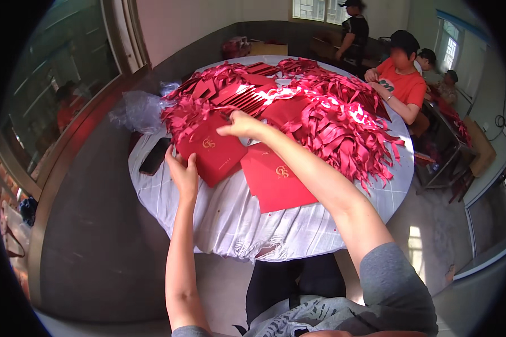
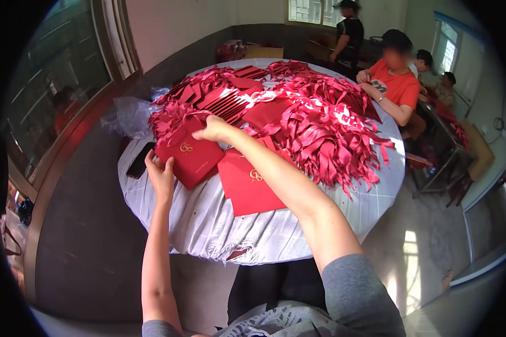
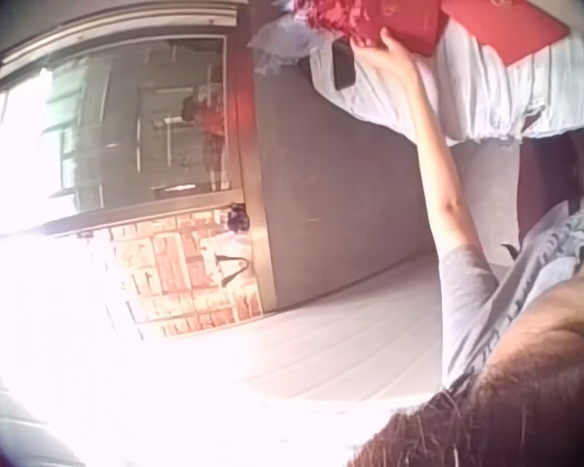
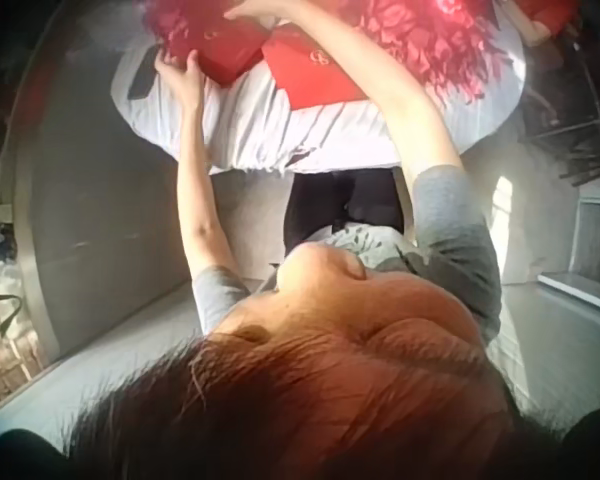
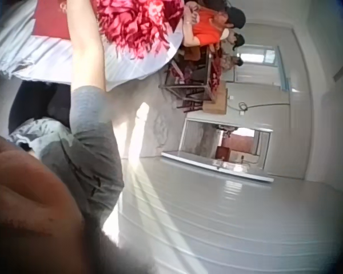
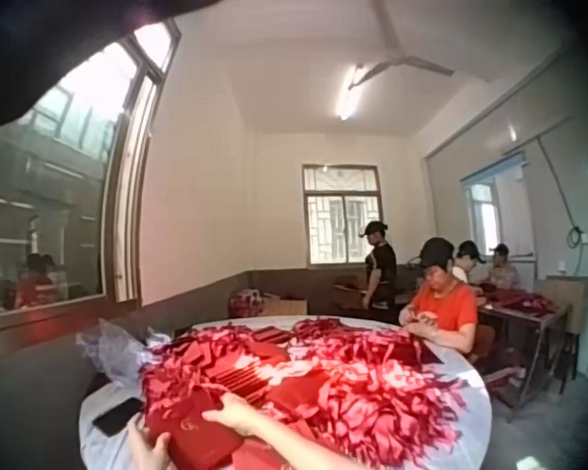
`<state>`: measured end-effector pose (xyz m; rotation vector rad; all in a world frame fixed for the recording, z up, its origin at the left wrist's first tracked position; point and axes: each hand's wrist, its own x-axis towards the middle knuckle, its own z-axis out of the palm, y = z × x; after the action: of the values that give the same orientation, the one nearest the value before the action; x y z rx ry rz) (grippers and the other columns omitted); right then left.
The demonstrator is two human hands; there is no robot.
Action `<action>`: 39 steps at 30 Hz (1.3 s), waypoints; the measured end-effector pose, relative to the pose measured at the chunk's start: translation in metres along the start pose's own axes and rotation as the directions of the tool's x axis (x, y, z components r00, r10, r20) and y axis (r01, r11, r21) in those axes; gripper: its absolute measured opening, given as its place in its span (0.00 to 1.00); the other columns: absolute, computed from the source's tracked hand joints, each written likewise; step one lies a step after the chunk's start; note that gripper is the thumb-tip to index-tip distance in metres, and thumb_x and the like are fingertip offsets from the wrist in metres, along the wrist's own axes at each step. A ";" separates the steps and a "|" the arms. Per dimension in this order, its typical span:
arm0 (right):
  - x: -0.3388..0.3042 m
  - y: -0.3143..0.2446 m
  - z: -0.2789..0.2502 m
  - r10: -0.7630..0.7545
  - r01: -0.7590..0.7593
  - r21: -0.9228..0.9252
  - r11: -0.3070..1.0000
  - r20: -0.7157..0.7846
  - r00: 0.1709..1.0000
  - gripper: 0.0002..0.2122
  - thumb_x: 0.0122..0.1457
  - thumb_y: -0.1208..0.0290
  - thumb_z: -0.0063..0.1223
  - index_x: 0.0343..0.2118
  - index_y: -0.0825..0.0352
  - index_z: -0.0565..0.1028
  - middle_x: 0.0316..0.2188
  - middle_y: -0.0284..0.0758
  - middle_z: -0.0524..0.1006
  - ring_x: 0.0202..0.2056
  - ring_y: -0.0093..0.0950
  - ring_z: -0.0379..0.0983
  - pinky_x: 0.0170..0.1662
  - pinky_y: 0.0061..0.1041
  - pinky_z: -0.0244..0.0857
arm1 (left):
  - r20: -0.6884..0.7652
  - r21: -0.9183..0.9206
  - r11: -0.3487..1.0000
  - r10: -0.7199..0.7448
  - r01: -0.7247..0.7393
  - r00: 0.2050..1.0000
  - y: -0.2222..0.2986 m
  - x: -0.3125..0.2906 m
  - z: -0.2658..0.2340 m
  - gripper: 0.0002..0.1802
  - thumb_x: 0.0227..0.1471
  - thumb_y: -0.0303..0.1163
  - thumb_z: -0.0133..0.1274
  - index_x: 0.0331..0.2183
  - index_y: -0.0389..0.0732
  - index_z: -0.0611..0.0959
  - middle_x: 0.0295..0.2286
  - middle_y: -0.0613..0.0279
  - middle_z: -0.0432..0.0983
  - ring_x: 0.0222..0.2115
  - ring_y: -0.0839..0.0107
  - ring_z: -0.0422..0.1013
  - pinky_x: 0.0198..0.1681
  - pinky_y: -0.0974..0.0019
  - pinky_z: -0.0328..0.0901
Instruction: The person attaches ribbon handles to paper gift bags by threading ribbons through the bag slots by hand and stacking the assembled bags on the table.
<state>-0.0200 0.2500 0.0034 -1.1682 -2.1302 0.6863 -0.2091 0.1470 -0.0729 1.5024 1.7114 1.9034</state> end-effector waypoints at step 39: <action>-0.237 0.044 -0.047 -0.356 0.338 -0.119 0.934 -0.395 0.847 0.10 0.52 0.81 0.53 0.39 0.70 0.74 0.40 0.43 0.74 0.44 0.40 0.71 0.48 0.33 0.65 | 0.607 0.609 0.480 0.230 -0.631 0.760 0.021 -0.031 0.018 0.45 0.41 0.43 0.62 0.60 0.47 0.63 0.62 0.51 0.48 0.64 0.51 0.42 0.56 0.26 0.43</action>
<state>0.1392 0.0725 -0.0563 -0.8221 -1.9226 0.2025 -0.1711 0.1303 -0.0756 2.6847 2.1644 0.6603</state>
